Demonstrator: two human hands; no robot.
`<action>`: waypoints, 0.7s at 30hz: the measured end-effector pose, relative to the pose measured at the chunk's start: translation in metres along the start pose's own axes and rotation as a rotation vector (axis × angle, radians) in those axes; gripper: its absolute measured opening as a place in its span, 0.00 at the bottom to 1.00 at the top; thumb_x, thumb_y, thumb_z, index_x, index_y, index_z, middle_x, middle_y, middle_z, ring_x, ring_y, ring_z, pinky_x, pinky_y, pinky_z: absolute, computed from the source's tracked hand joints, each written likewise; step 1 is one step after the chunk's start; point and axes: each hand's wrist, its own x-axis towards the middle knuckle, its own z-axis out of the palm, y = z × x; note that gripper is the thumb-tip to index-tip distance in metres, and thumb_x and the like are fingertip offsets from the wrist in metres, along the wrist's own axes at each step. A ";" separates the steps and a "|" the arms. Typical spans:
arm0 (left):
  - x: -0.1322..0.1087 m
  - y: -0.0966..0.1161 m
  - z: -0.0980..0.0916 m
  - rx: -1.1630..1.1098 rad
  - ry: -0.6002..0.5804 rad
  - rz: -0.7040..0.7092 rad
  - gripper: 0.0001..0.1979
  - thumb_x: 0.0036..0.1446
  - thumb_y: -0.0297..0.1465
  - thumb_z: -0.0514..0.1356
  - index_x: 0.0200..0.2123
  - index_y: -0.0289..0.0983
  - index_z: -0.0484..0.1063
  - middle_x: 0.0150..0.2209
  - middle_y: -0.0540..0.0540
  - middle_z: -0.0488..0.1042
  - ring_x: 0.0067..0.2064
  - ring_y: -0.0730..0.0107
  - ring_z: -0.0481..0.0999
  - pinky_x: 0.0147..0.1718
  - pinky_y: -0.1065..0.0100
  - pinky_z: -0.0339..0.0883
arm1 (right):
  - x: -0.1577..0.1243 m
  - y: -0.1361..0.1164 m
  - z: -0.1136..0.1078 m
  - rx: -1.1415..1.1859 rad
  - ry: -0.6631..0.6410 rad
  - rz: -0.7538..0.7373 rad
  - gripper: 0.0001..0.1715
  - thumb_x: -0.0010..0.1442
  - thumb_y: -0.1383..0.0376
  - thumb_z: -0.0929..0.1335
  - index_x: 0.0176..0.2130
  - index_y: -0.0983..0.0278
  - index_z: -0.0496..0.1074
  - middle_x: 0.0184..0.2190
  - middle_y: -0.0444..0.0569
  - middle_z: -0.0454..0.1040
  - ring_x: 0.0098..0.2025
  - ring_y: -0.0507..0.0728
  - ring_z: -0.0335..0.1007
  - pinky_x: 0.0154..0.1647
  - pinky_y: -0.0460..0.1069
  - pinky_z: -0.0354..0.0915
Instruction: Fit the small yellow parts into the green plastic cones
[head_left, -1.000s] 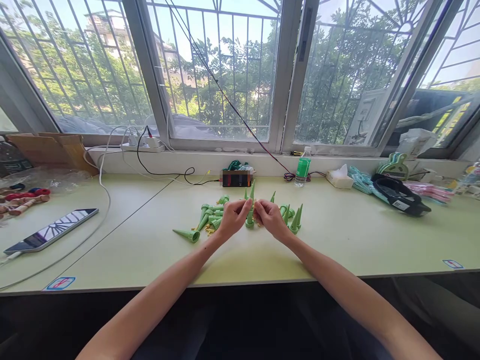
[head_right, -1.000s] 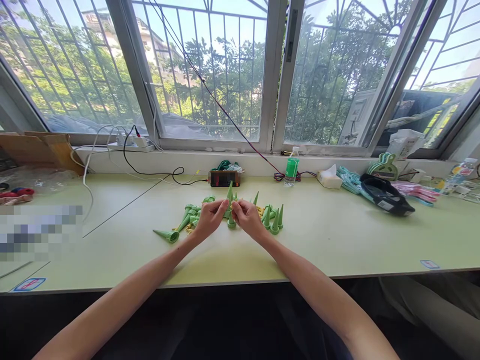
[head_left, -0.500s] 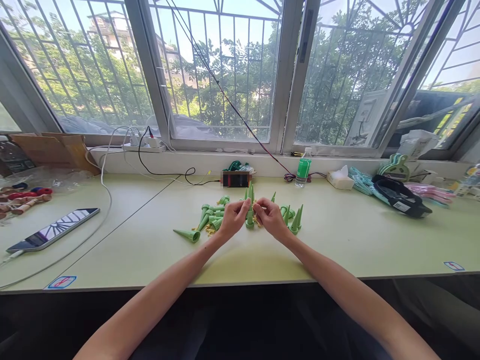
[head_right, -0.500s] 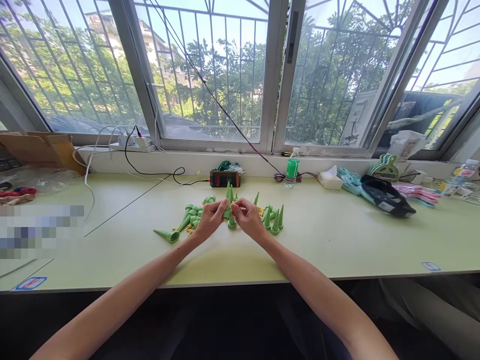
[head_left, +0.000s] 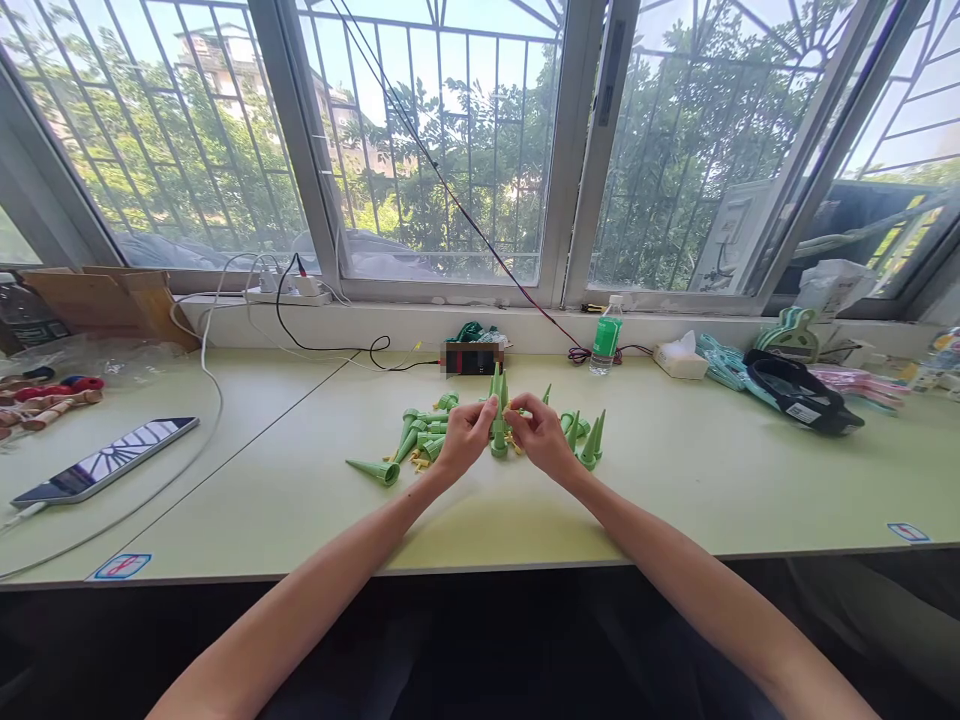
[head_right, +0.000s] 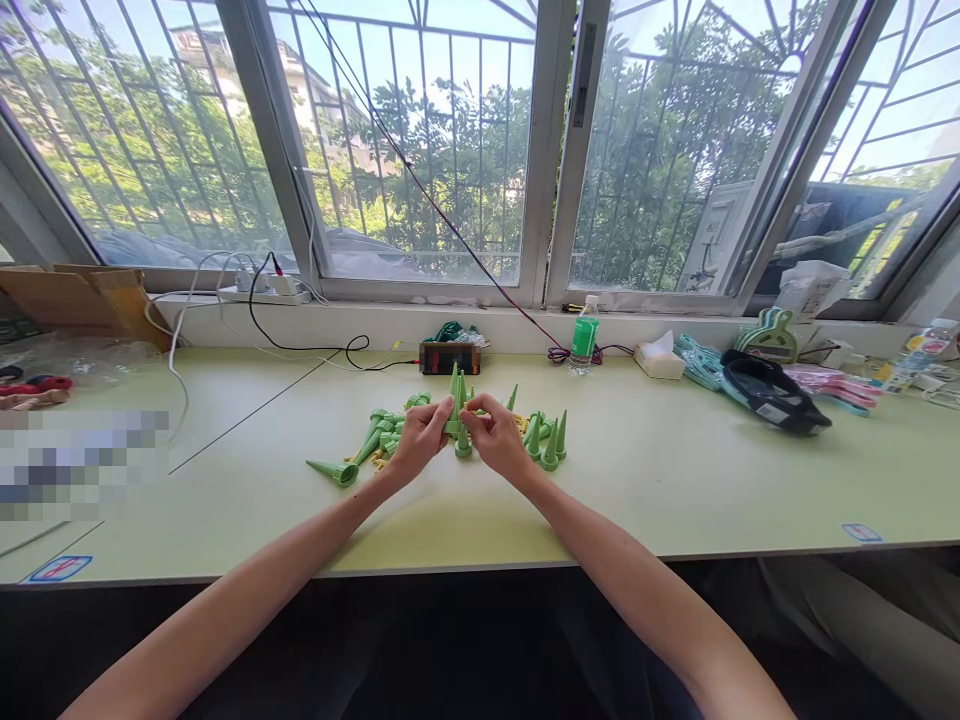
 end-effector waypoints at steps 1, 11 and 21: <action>0.000 0.001 0.000 -0.014 0.006 -0.009 0.29 0.62 0.48 0.54 0.15 0.36 0.53 0.14 0.55 0.50 0.15 0.82 0.53 0.14 0.73 0.45 | 0.000 0.001 0.001 0.004 -0.003 -0.008 0.16 0.61 0.52 0.68 0.34 0.61 0.62 0.19 0.36 0.55 0.18 0.47 0.50 0.18 0.44 0.48; 0.001 0.001 0.000 -0.030 0.047 -0.040 0.31 0.61 0.50 0.54 0.14 0.36 0.54 0.11 0.54 0.52 0.14 0.81 0.53 0.13 0.74 0.45 | 0.001 0.001 0.006 0.034 -0.037 -0.014 0.20 0.66 0.50 0.63 0.30 0.61 0.61 0.21 0.37 0.58 0.18 0.46 0.53 0.18 0.44 0.51; -0.002 0.008 -0.002 0.120 0.041 0.135 0.28 0.66 0.48 0.48 0.19 0.36 0.61 0.13 0.53 0.56 0.16 0.78 0.55 0.16 0.73 0.49 | 0.002 -0.005 0.007 0.216 0.043 0.068 0.30 0.62 0.41 0.63 0.23 0.61 0.56 0.16 0.36 0.50 0.15 0.46 0.46 0.14 0.44 0.47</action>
